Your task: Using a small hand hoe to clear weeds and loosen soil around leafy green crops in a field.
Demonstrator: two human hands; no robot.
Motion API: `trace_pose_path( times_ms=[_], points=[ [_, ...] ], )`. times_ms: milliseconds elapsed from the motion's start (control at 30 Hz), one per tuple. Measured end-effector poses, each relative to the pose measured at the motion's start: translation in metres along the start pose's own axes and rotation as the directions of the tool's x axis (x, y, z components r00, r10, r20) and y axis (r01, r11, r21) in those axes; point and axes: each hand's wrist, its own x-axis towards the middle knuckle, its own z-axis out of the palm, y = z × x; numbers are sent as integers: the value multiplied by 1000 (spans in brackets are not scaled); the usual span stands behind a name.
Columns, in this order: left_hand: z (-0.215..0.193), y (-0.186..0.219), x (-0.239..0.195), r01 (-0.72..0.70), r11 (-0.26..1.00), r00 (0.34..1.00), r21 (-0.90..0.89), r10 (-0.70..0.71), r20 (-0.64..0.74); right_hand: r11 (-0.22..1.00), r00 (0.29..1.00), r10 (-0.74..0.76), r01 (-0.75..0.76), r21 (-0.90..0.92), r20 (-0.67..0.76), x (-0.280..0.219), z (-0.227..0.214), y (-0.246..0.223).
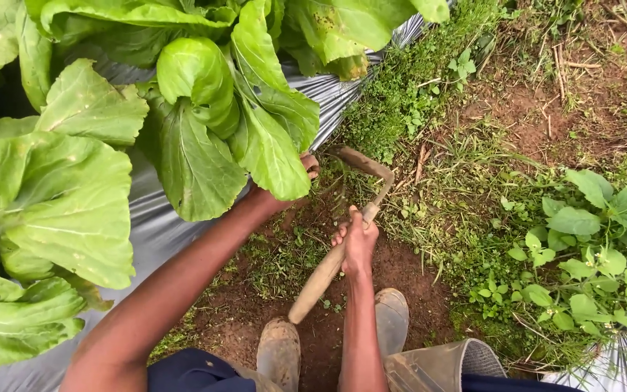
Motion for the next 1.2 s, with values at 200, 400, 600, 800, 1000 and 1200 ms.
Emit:
trace_pose_path(
  times_ms=[200,400,600,800,1000,1200],
  points=[
    [-2,-3,-3,-4,999,999,-44,6,40,999,997,35,-34,-16,70,2,1,6],
    [-9,-1,-12,-10,997,997,-78,16,73,996,994,89,-88,-17,71,0,3,13],
    [-20,5,-21,-17,994,994,-104,28,107,996,993,89,-90,9,75,-12,5,3],
    [-66,47,-38,498,409,859,-765,-107,501,994,994,94,-97,58,60,-11,-5,5],
    [-98,76,-66,365,785,740,-501,82,668,987,994,109,-106,123,-24,-3,-17,12],
    [-45,74,-58,189,871,861,-454,76,503,945,977,188,-207,254,98,6,7,27]
  ],
)
